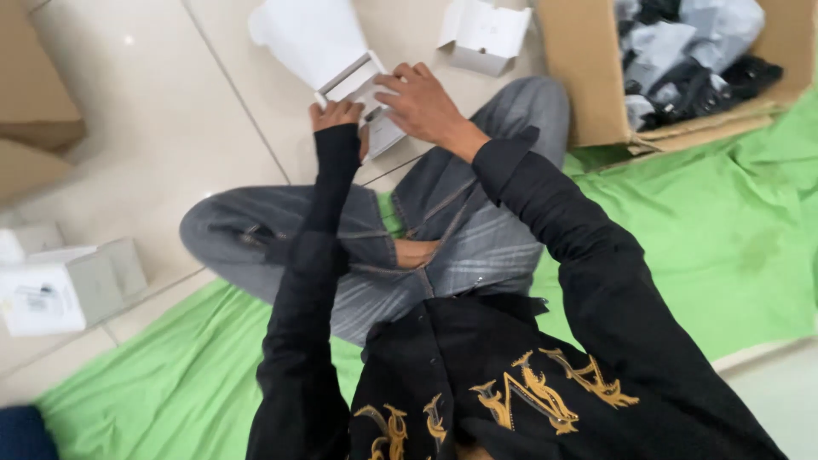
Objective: The person unboxes small electronic items from their retail packaging.
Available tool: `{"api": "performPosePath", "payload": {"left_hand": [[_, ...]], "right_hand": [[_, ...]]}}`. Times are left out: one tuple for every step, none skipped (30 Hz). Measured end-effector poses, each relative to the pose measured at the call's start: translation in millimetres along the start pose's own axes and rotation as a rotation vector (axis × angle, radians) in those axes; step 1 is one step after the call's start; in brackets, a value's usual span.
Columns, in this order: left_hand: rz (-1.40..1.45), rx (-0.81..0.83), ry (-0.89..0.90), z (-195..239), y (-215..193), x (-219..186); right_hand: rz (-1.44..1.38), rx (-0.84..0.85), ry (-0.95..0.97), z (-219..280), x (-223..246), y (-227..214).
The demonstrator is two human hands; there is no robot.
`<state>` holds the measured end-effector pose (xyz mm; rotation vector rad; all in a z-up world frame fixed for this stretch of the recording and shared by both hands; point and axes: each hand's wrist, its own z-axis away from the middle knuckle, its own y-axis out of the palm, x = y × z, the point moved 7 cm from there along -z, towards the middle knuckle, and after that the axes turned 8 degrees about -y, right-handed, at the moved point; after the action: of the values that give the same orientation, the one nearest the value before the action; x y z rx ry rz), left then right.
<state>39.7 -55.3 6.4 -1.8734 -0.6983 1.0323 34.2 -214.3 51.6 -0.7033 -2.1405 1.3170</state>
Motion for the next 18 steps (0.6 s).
{"api": "performPosePath", "payload": {"left_hand": [[-0.001, 0.013, -0.007, -1.6, -6.5, -9.9], [0.038, 0.030, 0.032, -10.9, -11.1, -30.4], [0.043, 0.005, 0.016, -17.0, -21.8, -43.6], [0.048, -0.020, 0.000, -22.9, -33.0, -56.2], [0.070, -0.005, 0.034, -33.0, -31.5, -75.8], [0.084, -0.026, 0.062, -42.4, -33.2, -95.4], [0.092, -0.051, 0.087, -52.6, -37.0, -113.2], [0.108, -0.041, 0.119, -64.9, -28.5, -136.2], [0.146, -0.029, 0.154, -76.2, -22.4, -157.8], [0.184, -0.015, 0.189, -86.1, -16.8, -180.0], [0.191, -0.009, 0.220, -98.7, -10.1, -205.8], [0.251, 0.003, 0.270, -109.7, -4.4, -233.6], [0.310, 0.016, 0.316, -120.2, 1.3, -261.6], [0.315, 0.023, 0.343, -129.5, 14.9, -284.0], [0.348, 0.023, 0.394, -137.5, 26.7, -307.2], [0.381, 0.024, 0.446, -145.2, 38.1, -330.0], [0.384, 0.029, 0.465, -150.6, 57.4, -344.5], [0.417, 0.053, 0.509, -155.6, 76.9, -359.9]], "right_hand": [[-0.038, -0.052, 0.001, 8.6, 3.8, -16.0], [-0.008, -0.036, 0.048, 21.8, -2.7, -34.7], [-0.076, -0.104, 0.081, 32.7, -4.4, -55.1], [-0.140, -0.175, 0.111, 43.4, -5.4, -75.5], [-0.116, -0.177, 0.147, 60.4, -15.2, -91.7], [-0.092, -0.225, 0.209, 78.8, -25.4, -111.8], [-0.068, -0.278, 0.263, 95.0, -35.3, -131.4], [-0.044, -0.285, 0.292, 117.5, -47.7, -150.5], [0.003, -0.290, 0.371, 139.9, -61.4, -168.4], [0.050, -0.295, 0.451, 163.4, -73.1, -186.8], [0.070, -0.309, 0.473, 187.5, -86.4, -197.8], [0.141, -0.353, 0.518, 214.0, -99.0, -212.2], [0.209, -0.396, 0.561, 240.8, -111.7, -226.5], [0.227, -0.407, 0.579, 269.0, -122.5, -228.6], [0.248, -0.402, 0.632, 297.2, -135.6, -229.9], [0.268, -0.396, 0.684, 325.0, -148.4, -230.7], [0.279, -0.406, 0.697, 339.7, -151.2, -232.9], [0.296, -0.365, 0.739, 353.7, -156.6, -232.0]]}}
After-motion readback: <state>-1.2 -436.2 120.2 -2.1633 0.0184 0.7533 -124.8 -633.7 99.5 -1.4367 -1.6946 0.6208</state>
